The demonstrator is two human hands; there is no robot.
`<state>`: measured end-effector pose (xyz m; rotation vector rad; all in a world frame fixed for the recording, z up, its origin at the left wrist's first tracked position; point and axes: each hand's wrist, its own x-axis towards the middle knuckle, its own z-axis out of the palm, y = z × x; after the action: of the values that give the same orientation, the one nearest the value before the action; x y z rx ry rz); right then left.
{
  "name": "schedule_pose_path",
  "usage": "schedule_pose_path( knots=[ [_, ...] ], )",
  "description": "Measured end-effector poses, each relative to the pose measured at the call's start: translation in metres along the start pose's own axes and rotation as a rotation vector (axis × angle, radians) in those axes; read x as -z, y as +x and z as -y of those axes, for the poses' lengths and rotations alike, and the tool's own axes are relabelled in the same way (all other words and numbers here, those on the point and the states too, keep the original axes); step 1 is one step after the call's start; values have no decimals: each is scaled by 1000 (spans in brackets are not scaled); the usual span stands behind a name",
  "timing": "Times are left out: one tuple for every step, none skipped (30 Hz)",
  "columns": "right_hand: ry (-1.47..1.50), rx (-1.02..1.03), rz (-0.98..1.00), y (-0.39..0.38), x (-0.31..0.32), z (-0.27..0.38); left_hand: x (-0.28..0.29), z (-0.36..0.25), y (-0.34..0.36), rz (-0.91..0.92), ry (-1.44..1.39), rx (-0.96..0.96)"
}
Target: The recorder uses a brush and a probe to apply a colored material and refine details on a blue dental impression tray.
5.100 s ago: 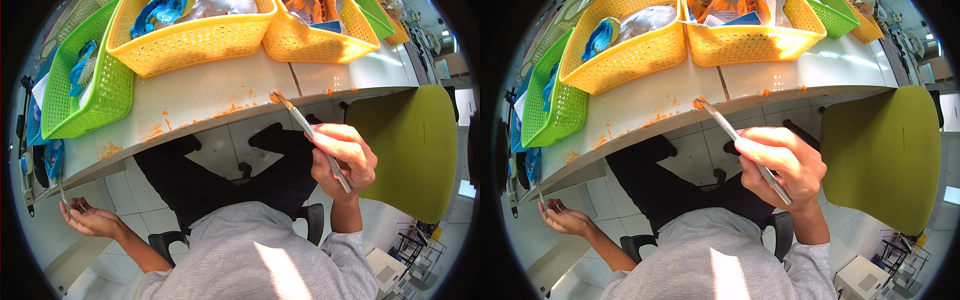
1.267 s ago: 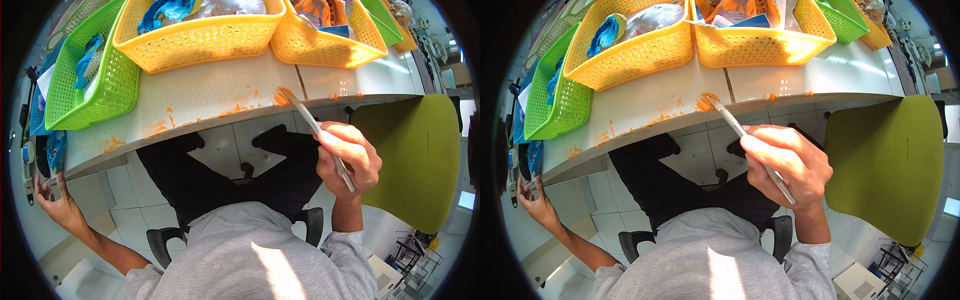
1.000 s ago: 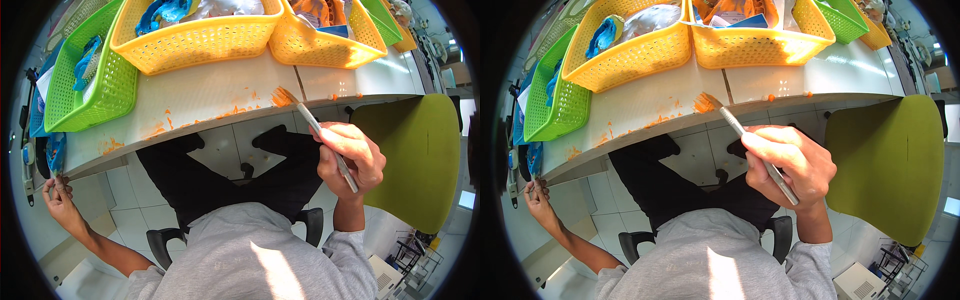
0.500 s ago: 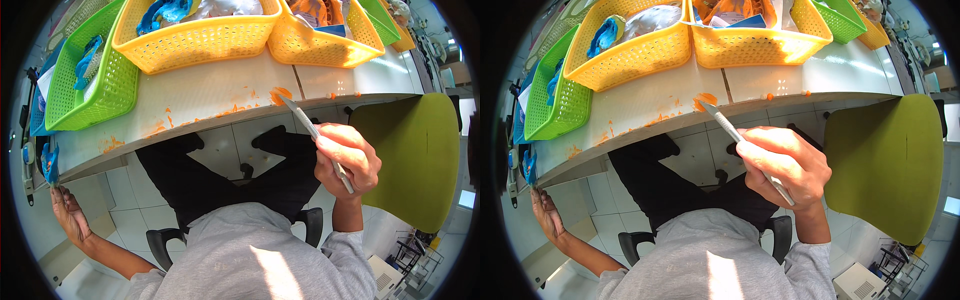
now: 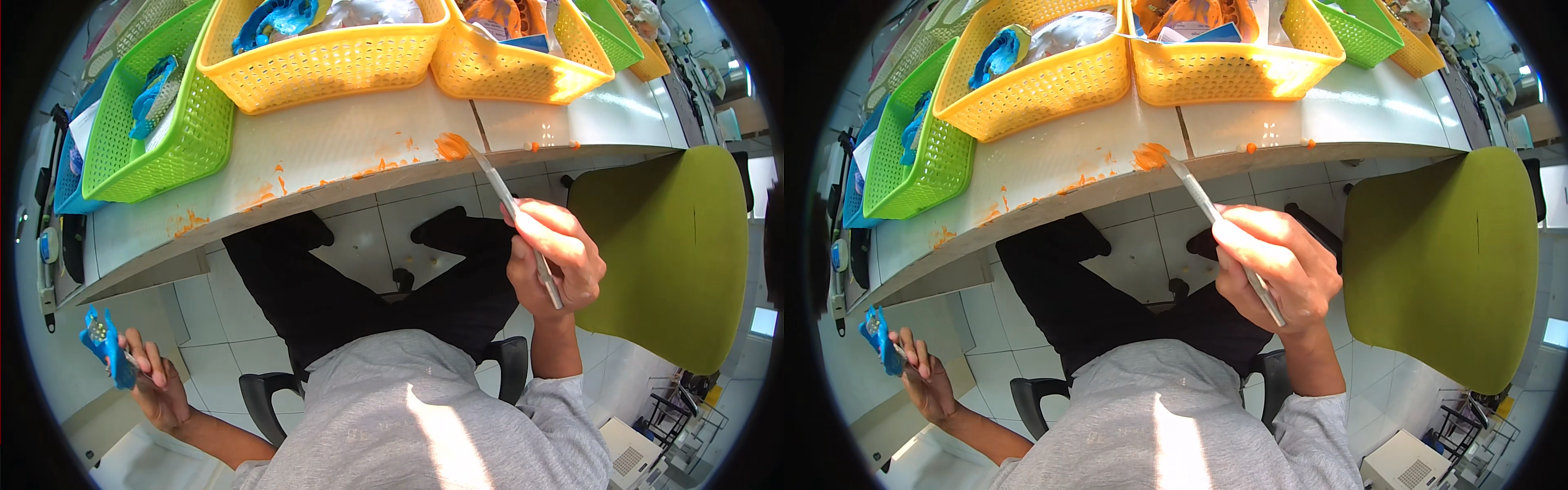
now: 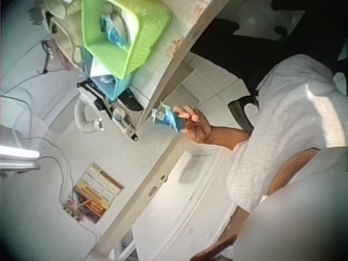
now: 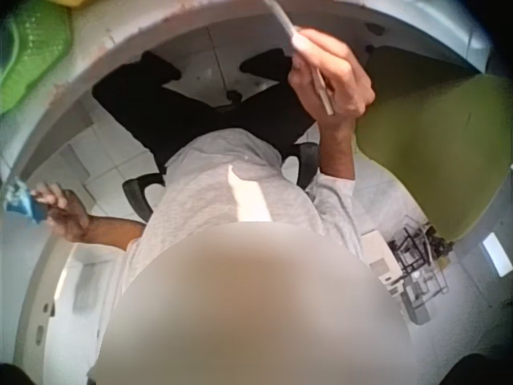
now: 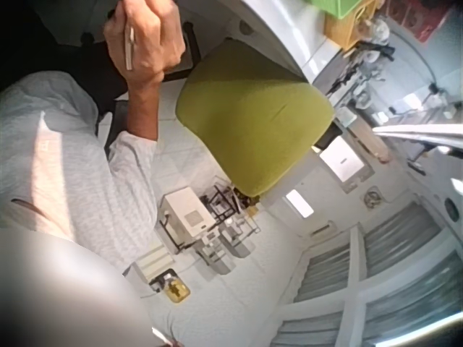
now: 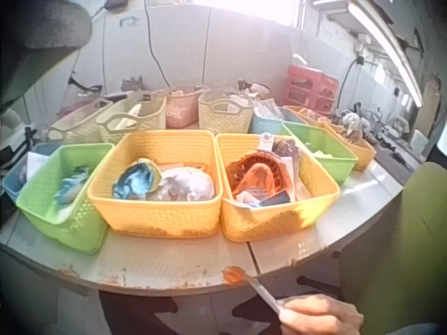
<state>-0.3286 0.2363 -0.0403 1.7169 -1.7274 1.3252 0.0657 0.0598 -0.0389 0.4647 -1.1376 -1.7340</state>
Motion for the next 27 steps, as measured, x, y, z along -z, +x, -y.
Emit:
schedule_pose_path(
  knots=[
    [-2, 3, -7, 0, -1, -1, -3, 3, -2, -10, -26, 16],
    [-3, 10, -13, 0, -2, -2, -7, 7, -2, -9, -26, 12],
    [-2, 13, -16, -4, -4, -1, -11, 12, -3, 0, -44, 32],
    [237, -128, -91, -10, -5, 1, -14, 16, -4, 8, -62, 52],
    [466, -272, -166, -17, -6, 2, -15, 24, -5, -54, 5, 34],
    [676, -375, -244, -23, -11, 1, -19, 31, -5, -48, 1, 35],
    [828, -474, -304, -25, -18, -1, -25, 38, -4, -50, -17, 86],
    [991, -577, -364, -27, -26, -5, -31, 43, -6, -59, -25, 134],
    [1084, -628, -396, -29, -34, -8, -34, 51, -9, -148, -40, 152],
    [1180, -692, -425, -32, -39, -9, -35, 58, -12, -144, -38, 152],
    [1233, -698, -440, -36, -44, -12, -35, 63, -16, -128, 9, 178],
    [1286, -704, -455, -39, -49, -15, -36, 65, -19, -112, 55, 204],
    [1289, -704, -455, -41, -52, -16, -37, 63, -20, -70, -26, 307],
    [1340, -703, -468, -42, -55, -17, -38, 64, -21, -72, -25, 306],
    [1391, -702, -480, -43, -57, -17, -38, 67, -22, -62, -45, 330],
    [1391, -703, -478, -44, -59, -17, -40, 69, -22, -52, -66, 354],
    [1403, -705, -465, -45, -61, -17, -43, 70, -21, -54, -29, 359],
    [1415, -708, -452, -46, -63, -17, -42, 71, -22, -54, -31, 358],
    [1414, -708, -450, -46, -65, -16, -42, 72, -22, -33, -33, 365],
    [1428, -710, -438, -46, -68, -15, -41, 73, -23, -13, -33, 371],
    [1442, -712, -426, -46, -70, -13, -41, 74, -24, -13, -34, 370],
    [1442, -712, -425, -45, -71, -12, -42, 76, -25, -31, -31, 368],
    [1473, -733, -450, -43, -73, -9, -43, 77, -26, -50, -28, 365],
    [1503, -755, -475, -41, -72, -7, -43, 80, -28, -50, -29, 364],
    [1501, -754, -475, -39, -68, -4, -45, 83, -30, -57, 9, 366],
    [1511, -726, -481, -34, -61, -1, -47, 85, -31, -64, 45, 368],
    [1522, -700, -487, -29, -53, 2, -50, 87, -30, -36, 31, 384]
  ],
)
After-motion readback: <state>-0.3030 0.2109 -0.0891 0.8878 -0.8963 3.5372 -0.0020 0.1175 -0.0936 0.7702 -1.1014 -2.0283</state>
